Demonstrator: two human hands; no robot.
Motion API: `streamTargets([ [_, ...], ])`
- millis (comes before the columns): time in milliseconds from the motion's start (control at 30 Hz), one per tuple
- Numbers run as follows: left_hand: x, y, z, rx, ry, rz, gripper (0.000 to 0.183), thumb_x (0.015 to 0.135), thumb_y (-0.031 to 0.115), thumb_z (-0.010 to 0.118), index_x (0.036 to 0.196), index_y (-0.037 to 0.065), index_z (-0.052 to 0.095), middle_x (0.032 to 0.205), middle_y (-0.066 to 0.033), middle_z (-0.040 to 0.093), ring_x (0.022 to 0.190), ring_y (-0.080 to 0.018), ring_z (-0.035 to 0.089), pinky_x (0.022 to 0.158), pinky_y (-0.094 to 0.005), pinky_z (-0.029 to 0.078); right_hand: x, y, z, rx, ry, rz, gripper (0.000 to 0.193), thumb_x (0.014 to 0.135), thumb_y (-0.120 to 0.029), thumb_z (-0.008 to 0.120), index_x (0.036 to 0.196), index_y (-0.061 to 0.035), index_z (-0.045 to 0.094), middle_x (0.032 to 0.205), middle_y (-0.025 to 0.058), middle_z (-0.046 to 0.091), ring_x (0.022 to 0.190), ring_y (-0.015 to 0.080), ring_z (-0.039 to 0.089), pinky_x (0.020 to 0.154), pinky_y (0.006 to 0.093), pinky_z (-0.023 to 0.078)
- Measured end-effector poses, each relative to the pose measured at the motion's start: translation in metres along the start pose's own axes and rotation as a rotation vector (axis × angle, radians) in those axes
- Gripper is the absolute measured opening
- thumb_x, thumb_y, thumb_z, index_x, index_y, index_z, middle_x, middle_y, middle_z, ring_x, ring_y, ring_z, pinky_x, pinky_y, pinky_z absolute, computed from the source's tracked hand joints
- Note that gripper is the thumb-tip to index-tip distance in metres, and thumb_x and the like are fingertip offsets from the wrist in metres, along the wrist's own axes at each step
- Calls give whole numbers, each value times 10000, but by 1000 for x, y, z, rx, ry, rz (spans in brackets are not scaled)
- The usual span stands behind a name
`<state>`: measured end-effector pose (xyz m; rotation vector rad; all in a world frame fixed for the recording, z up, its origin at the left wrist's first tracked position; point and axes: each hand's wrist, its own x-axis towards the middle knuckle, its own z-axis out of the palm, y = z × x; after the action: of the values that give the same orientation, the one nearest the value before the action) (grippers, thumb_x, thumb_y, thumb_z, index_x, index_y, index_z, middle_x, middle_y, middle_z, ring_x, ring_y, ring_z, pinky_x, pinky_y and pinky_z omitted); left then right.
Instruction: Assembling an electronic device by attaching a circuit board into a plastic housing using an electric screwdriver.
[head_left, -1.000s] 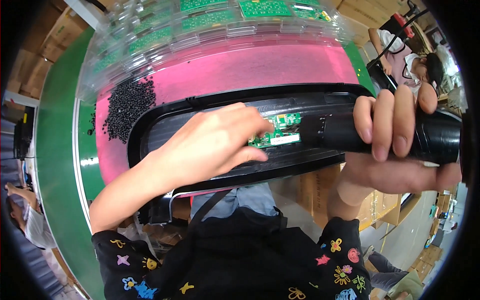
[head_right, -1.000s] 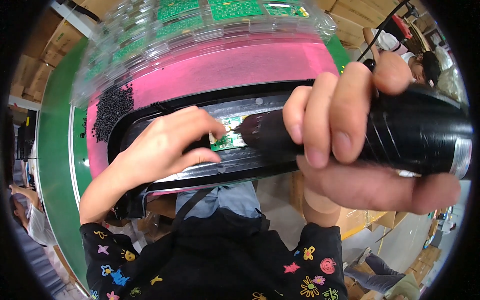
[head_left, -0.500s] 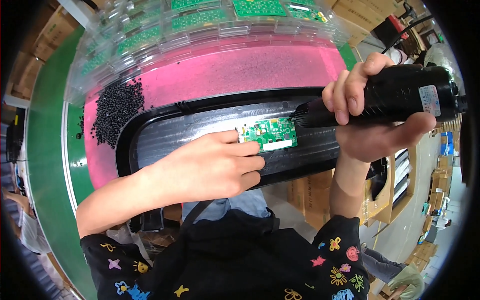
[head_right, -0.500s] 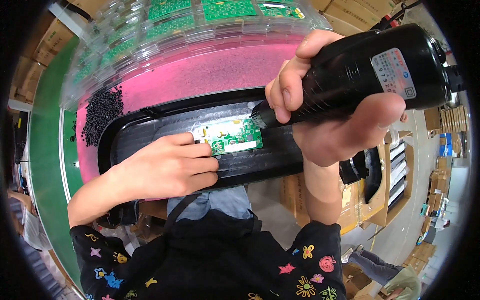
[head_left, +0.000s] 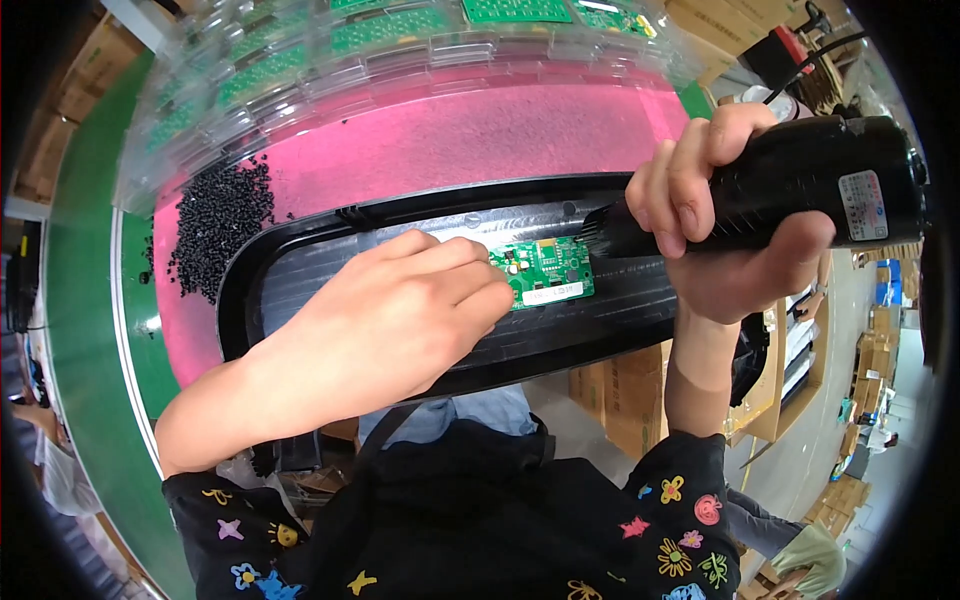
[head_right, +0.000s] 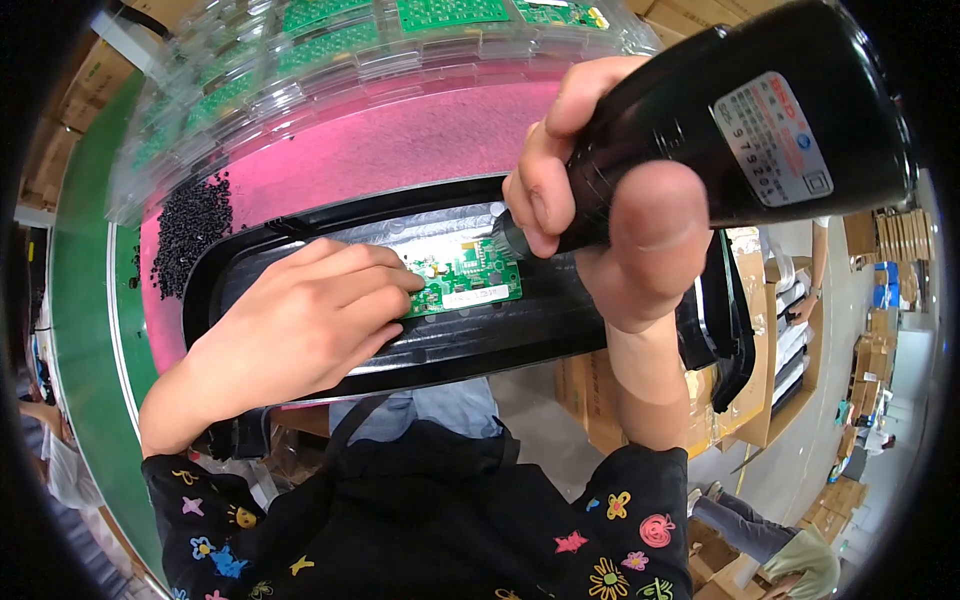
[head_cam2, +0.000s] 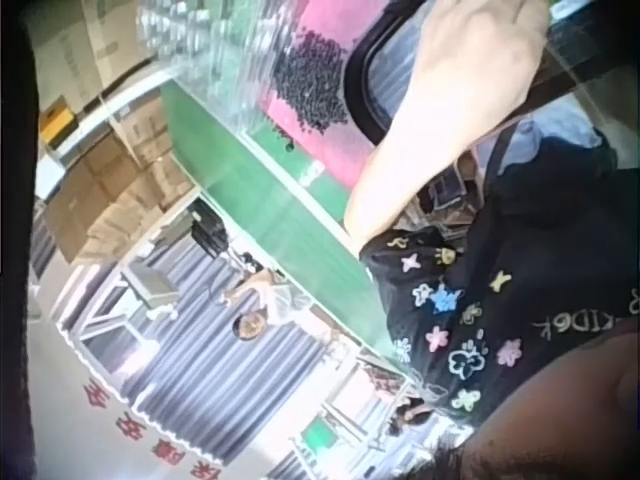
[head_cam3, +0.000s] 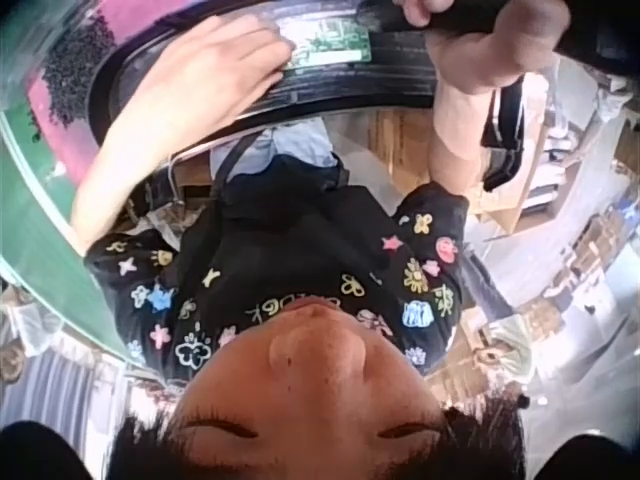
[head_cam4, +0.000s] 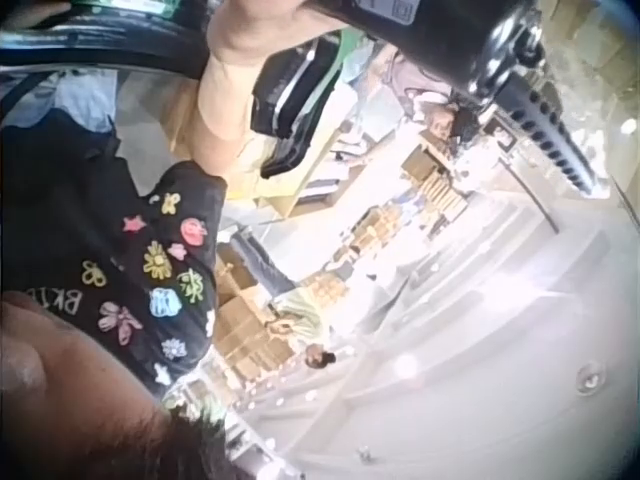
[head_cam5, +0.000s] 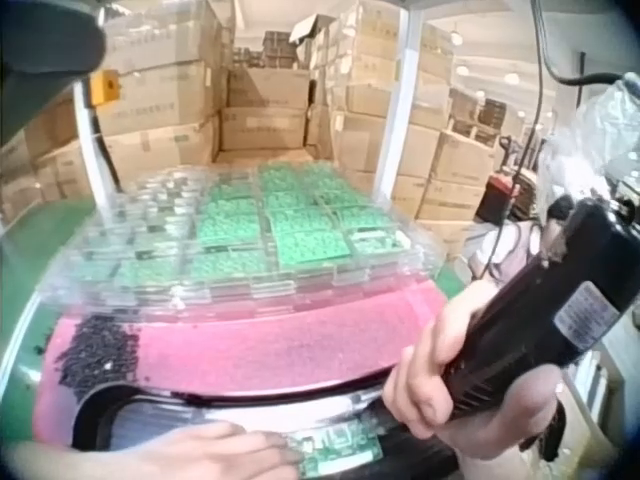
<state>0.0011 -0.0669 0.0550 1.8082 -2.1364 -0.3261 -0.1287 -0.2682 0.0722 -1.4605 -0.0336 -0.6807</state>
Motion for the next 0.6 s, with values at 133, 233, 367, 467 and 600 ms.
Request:
streamTargets([
  [133, 0, -1, -3, -43, -24, -23, 202, 810, 101, 684, 983, 34, 603, 1090, -69, 644, 1061, -230, 607, 849, -350, 475, 2, 1, 2, -119, -56, -14, 655, 859, -680, 559, 1040, -53, 496, 601, -31, 452, 449, 72, 417, 483, 241, 374],
  [233, -1, -1, -5, -68, -27, -43, 203, 815, 99, 681, 990, 30, 604, 1093, -76, 645, 1065, -237, 608, 854, -355, 475, 4, 4, 11, -281, 3, -49, 642, 884, -632, 539, 1105, -30, 499, 601, -22, 432, 450, 78, 416, 491, 253, 378],
  [367, -2, -4, -7, -75, -68, -58, 191, 825, 103, 676, 977, 23, 595, 1080, -88, 644, 1056, -249, 608, 852, -368, 475, 5, 5, 6, -105, -21, -44, 644, 889, -628, 535, 1130, -32, 495, 594, -26, 434, 458, 81, 413, 506, 261, 375],
  [467, -3, -7, -1, -188, 34, -61, 167, 827, 90, 679, 944, 20, 584, 1052, -102, 642, 1033, -263, 611, 844, -371, 482, 9, -11, 3, 266, -313, -199, 614, 861, -559, 636, 1160, -44, 482, 677, -23, 511, 500, 84, 475, 553, 257, 399],
  [600, 4, -16, -1, -340, 306, -3, 187, 788, 19, 710, 913, 9, 572, 951, -116, 640, 921, -303, 624, 761, -385, 522, 2, -34, 28, 479, -189, -228, 459, 803, -358, 703, 1070, -63, 474, 705, -20, 548, 518, 82, 536, 589, 249, 465],
])
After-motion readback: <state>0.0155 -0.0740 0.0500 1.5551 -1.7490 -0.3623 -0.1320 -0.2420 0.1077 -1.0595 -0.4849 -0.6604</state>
